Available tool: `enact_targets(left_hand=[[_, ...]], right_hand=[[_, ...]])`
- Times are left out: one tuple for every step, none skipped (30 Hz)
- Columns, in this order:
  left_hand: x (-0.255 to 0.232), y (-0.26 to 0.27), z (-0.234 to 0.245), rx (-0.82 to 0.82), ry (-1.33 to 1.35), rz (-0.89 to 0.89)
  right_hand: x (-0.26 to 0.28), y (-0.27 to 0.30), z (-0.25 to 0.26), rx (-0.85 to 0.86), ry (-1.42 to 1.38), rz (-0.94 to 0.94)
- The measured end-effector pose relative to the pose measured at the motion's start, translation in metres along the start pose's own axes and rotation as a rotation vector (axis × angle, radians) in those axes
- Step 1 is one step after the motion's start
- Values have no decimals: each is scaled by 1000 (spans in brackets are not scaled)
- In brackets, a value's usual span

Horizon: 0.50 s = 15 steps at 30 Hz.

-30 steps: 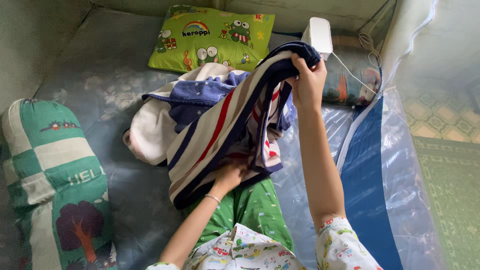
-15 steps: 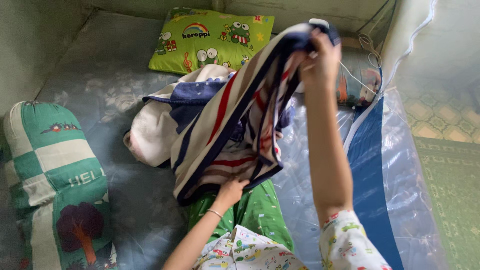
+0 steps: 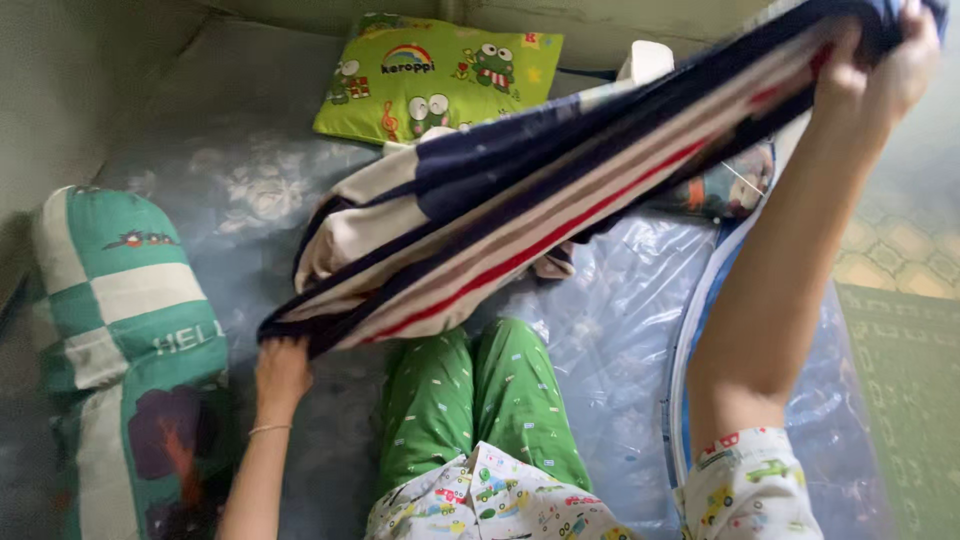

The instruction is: The person folds a large blanket and then positions a bolster on the bed.

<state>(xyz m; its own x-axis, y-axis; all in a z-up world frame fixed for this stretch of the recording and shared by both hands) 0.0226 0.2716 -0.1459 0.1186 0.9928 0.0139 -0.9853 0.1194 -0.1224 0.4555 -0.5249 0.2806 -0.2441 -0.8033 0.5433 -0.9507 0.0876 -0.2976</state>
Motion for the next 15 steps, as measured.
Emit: enact_targets(left_hand=[[13,11,14,-59,-1,76],[23,20,27,-120,-2,151],[23,24,30,-122,-6,161],[20,29,32,-129,-42,176],[19,31,32,-138,-78,187],[20,36,31,-142,-83,193],[24,38,28,-157,-78,243],[28,40,25,-173,-73,293],[29,40,22,-176,-69,289],[34,40,20,-141,-130,285],[42,38,22,-108,-196,281],[50,33,22,-12,-260,262],[59,29,23,83,-323,242],[71,32,45,-49,-319,257],[80,38,66,-179,-311,272]], right_hand=[[-4,9,23,-58,-40,-12],[-10,21,43,-103,-72,-20],[-18,34,66,-205,-124,-19],[-27,47,80,-207,-155,-13],[-35,63,94,-209,-186,-3],[-41,78,108,-235,-182,10],[-46,95,120,-263,-178,33],[-51,109,129,-315,-169,63],[-46,121,138,-371,-153,92],[-39,130,142,-370,-150,98],[-35,143,154,-467,-146,108],[-30,157,164,-564,-143,118],[-19,165,168,-562,-145,126],[-1,172,168,-535,-115,167],[13,180,168,-510,-84,204]])
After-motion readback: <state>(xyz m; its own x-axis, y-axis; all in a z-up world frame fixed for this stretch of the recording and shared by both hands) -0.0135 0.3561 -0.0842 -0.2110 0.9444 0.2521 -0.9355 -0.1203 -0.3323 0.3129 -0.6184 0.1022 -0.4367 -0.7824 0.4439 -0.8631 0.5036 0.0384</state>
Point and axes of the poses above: each hand's wrist, its own y-axis away from the middle knuckle, its own z-axis out of the back of the hand, x = y × z, the point moved 9 cm from there along -y, towards the middle knuckle, and after that the axes turned 13 degrees about -z, right-handed, at the moved point
